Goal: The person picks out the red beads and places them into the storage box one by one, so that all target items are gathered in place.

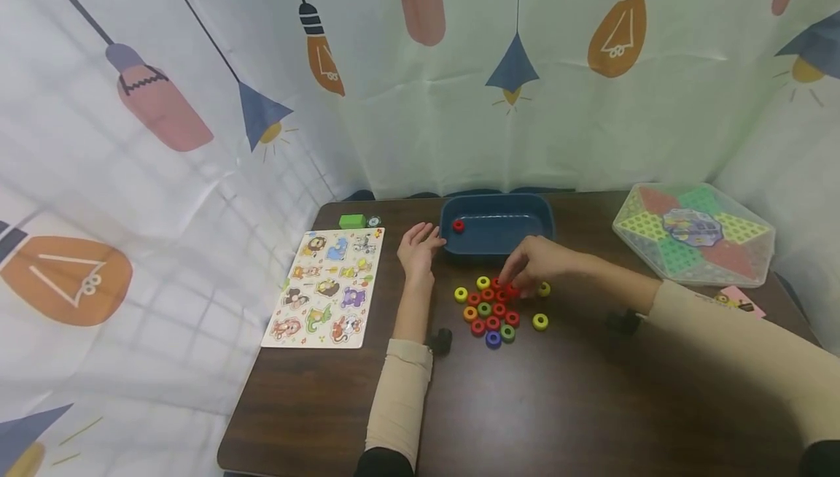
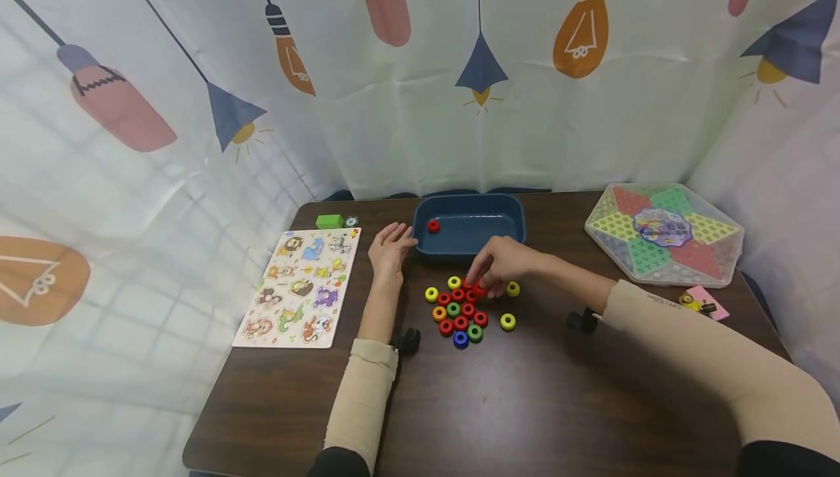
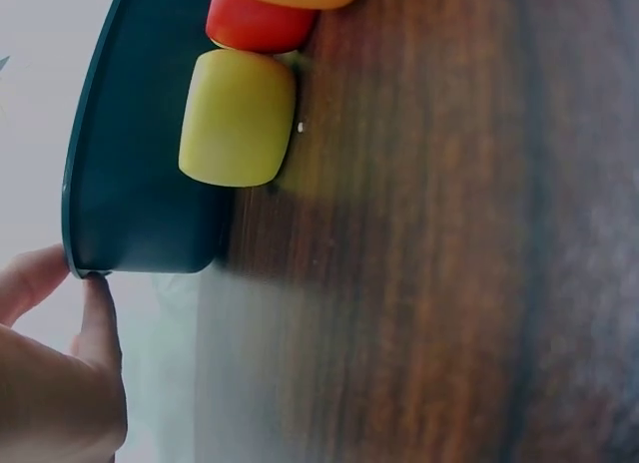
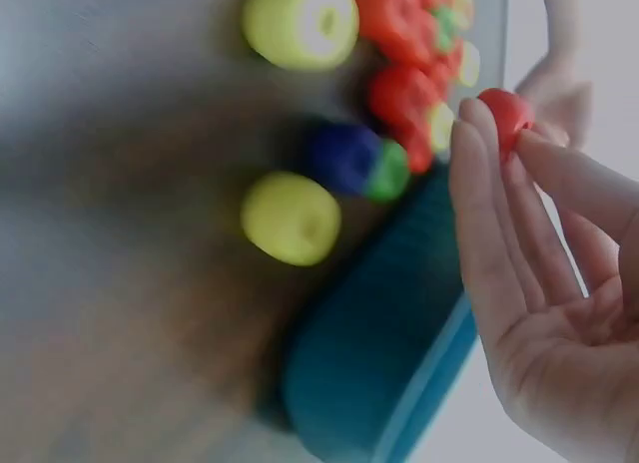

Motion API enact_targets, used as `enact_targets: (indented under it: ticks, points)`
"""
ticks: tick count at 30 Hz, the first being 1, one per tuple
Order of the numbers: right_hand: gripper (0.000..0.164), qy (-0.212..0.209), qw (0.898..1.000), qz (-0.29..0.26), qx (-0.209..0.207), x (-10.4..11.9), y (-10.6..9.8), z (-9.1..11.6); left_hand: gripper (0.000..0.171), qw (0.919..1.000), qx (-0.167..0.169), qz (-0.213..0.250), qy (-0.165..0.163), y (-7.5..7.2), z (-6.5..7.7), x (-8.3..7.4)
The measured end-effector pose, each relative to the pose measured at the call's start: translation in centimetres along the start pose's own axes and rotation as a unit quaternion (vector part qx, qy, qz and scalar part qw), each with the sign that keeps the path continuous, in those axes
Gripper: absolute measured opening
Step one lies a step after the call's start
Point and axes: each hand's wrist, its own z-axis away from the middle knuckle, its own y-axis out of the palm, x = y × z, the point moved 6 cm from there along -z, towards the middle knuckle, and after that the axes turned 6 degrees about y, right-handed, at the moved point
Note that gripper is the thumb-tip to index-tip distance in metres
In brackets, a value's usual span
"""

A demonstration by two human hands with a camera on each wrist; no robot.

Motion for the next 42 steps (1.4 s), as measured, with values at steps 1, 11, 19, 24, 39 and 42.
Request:
enact_targets:
  ticks: [1,11,19,24,39,42]
  points:
    - [0.02,-0.001,1.0,-0.007,0.007,0.6,-0.5,-0.2,0.058,1.0,0.003,-0.001,-0.001,0.0,0.0,0.0]
    - [0.028,0.003,0.999,-0.031,0.017,4.8,-5.5,-6.0,0.054,0.9999,-0.007,-0.006,0.009,-0.1,0.0,-0.2]
    - [0.028,-0.004,1.0,-0.008,0.011,6.4,-6.6,-12.4,0.055,0.9997,-0.012,0.001,0.019,-0.1,0.0,-0.3]
    - [0.027,0.017,0.999,0.025,0.02,6.4,-5.8,-14.9,0.057,0.9997,-0.012,0.016,0.017,-0.1,-0.1,-0.4]
    - [0.027,0.023,0.999,0.034,0.006,4.6,-3.5,-16.3,0.06,0.9994,-0.008,-0.001,0.033,0.0,0.1,-0.7]
    - [0.028,0.017,0.999,0.028,0.007,4.8,-3.9,-15.7,0.059,0.9996,-0.006,-0.003,0.029,0.0,0.0,-0.7]
